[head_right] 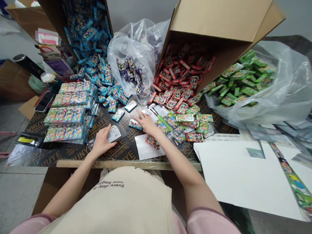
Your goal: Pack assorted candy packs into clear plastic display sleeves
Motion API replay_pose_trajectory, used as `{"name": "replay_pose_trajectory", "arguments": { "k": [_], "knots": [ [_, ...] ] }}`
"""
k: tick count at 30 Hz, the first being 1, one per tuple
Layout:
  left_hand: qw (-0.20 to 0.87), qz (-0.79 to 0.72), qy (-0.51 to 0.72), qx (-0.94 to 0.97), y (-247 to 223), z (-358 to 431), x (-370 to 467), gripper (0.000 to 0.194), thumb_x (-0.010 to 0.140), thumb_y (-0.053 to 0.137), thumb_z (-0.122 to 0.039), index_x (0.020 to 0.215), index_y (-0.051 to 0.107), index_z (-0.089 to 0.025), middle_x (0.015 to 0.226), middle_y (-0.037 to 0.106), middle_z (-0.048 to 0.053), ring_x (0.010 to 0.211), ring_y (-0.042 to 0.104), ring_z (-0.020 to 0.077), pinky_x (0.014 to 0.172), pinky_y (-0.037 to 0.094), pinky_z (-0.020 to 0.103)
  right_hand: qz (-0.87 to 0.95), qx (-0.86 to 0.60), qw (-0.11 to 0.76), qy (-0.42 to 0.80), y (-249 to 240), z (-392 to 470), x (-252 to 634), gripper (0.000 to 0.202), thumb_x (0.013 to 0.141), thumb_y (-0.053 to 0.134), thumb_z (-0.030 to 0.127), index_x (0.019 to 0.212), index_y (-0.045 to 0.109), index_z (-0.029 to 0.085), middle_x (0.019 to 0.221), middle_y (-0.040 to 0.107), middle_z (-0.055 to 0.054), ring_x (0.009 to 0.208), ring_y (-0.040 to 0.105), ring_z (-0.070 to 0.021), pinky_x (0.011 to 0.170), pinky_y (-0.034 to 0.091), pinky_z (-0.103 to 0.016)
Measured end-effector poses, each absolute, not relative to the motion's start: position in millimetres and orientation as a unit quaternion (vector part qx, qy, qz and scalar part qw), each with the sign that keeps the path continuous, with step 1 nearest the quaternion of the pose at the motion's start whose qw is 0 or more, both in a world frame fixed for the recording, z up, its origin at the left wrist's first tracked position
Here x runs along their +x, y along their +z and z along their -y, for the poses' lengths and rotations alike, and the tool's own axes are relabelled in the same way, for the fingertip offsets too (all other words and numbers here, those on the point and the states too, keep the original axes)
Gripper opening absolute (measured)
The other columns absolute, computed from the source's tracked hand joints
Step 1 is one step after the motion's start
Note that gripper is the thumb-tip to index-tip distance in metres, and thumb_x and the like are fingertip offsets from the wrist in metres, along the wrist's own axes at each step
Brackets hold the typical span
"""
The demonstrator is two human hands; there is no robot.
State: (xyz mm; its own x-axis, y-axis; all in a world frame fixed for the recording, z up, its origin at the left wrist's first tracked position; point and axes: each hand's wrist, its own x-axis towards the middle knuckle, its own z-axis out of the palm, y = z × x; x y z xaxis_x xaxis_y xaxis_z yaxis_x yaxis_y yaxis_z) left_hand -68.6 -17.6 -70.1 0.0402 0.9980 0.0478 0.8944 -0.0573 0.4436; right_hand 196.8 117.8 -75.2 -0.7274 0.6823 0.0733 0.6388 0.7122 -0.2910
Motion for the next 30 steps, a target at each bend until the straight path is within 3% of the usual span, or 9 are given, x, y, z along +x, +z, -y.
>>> {"name": "replay_pose_trajectory", "arguments": {
  "k": [3,6,10,13,15,17,21,26,30],
  "knots": [
    [0.15,-0.664,0.167,0.713,-69,17,-65,0.091,0.066,0.073,-0.032,0.146,0.032,-0.018,0.129,0.053,0.014,0.119,0.048,0.0336,0.102,0.038,0.049,0.957,-0.269,-0.002,0.112,-70,-142,191,0.089,0.067,0.051,-0.008,0.145,0.039,0.033,0.161,0.017,-0.01,0.138,0.036,-0.0374,0.099,0.039,-0.057],
    [0.147,-0.667,0.168,0.711,-68,18,-65,0.091,0.066,0.073,-0.032,0.146,0.033,-0.016,0.129,0.053,0.015,0.119,0.049,0.0337,0.102,0.038,0.049,0.961,-0.227,-0.045,0.149,-65,-156,184,0.082,0.062,0.064,-0.001,0.139,0.049,0.026,0.158,0.026,-0.014,0.139,0.032,-0.0416,0.1,0.037,-0.061],
    [0.143,-0.677,0.175,0.701,-69,21,-71,0.093,0.066,0.074,-0.032,0.147,0.03,-0.017,0.128,0.054,0.015,0.118,0.049,0.0334,0.102,0.037,0.049,0.925,-0.232,0.053,0.297,-64,-157,179,0.083,0.058,0.078,0.02,0.137,0.05,0.015,0.139,0.054,-0.016,0.128,0.049,-0.0354,0.103,0.04,-0.051],
    [0.146,-0.678,0.181,0.698,-69,22,-74,0.096,0.065,0.074,-0.03,0.148,0.028,-0.018,0.128,0.054,0.013,0.118,0.049,0.0328,0.102,0.037,0.048,0.884,-0.259,0.17,0.349,-61,-142,177,0.082,0.067,0.075,0.034,0.141,0.045,0.017,0.131,0.057,-0.012,0.118,0.056,-0.0282,0.101,0.043,-0.045],
    [0.148,-0.675,0.185,0.699,-69,20,-74,0.097,0.064,0.074,-0.028,0.148,0.027,-0.019,0.128,0.055,0.013,0.117,0.05,0.0327,0.101,0.038,0.047,0.885,-0.277,0.206,0.312,-56,-128,175,0.084,0.069,0.075,0.043,0.143,0.043,0.02,0.127,0.055,-0.012,0.116,0.054,-0.029,0.098,0.043,-0.047],
    [0.147,-0.67,0.192,0.702,-67,18,-72,0.098,0.064,0.074,-0.027,0.149,0.026,-0.019,0.127,0.055,0.013,0.117,0.05,0.0328,0.102,0.038,0.048,0.905,-0.289,0.195,0.243,-49,-114,172,0.086,0.069,0.075,0.046,0.143,0.042,0.02,0.125,0.054,-0.015,0.115,0.051,-0.0327,0.098,0.04,-0.051],
    [0.148,-0.642,0.215,0.721,-63,11,-67,0.103,0.063,0.073,-0.024,0.151,0.02,-0.02,0.125,0.056,0.012,0.116,0.051,0.0314,0.108,0.032,0.051,0.938,-0.279,0.131,0.157,-33,-97,169,0.082,0.07,0.072,0.036,0.143,0.04,0.015,0.125,0.054,-0.019,0.115,0.048,-0.0365,0.1,0.031,-0.055],
    [0.184,-0.615,0.226,0.733,-57,6,-66,0.109,0.061,0.073,-0.026,0.152,0.014,-0.02,0.126,0.055,0.01,0.12,0.05,0.0312,0.114,0.022,0.055,0.935,-0.237,0.124,0.235,-24,-93,172,0.087,0.07,0.071,0.04,0.146,0.034,0.019,0.127,0.058,-0.014,0.113,0.053,-0.0318,0.103,0.03,-0.052],
    [0.223,-0.593,0.227,0.74,-55,2,-64,0.109,0.062,0.074,-0.028,0.152,0.013,-0.022,0.129,0.054,0.01,0.123,0.049,0.0318,0.114,0.022,0.057,0.924,-0.218,0.125,0.287,-28,-98,176,0.089,0.075,0.071,0.045,0.149,0.027,0.026,0.141,0.051,-0.011,0.125,0.047,-0.0322,0.108,0.023,-0.055]
  ]
}}
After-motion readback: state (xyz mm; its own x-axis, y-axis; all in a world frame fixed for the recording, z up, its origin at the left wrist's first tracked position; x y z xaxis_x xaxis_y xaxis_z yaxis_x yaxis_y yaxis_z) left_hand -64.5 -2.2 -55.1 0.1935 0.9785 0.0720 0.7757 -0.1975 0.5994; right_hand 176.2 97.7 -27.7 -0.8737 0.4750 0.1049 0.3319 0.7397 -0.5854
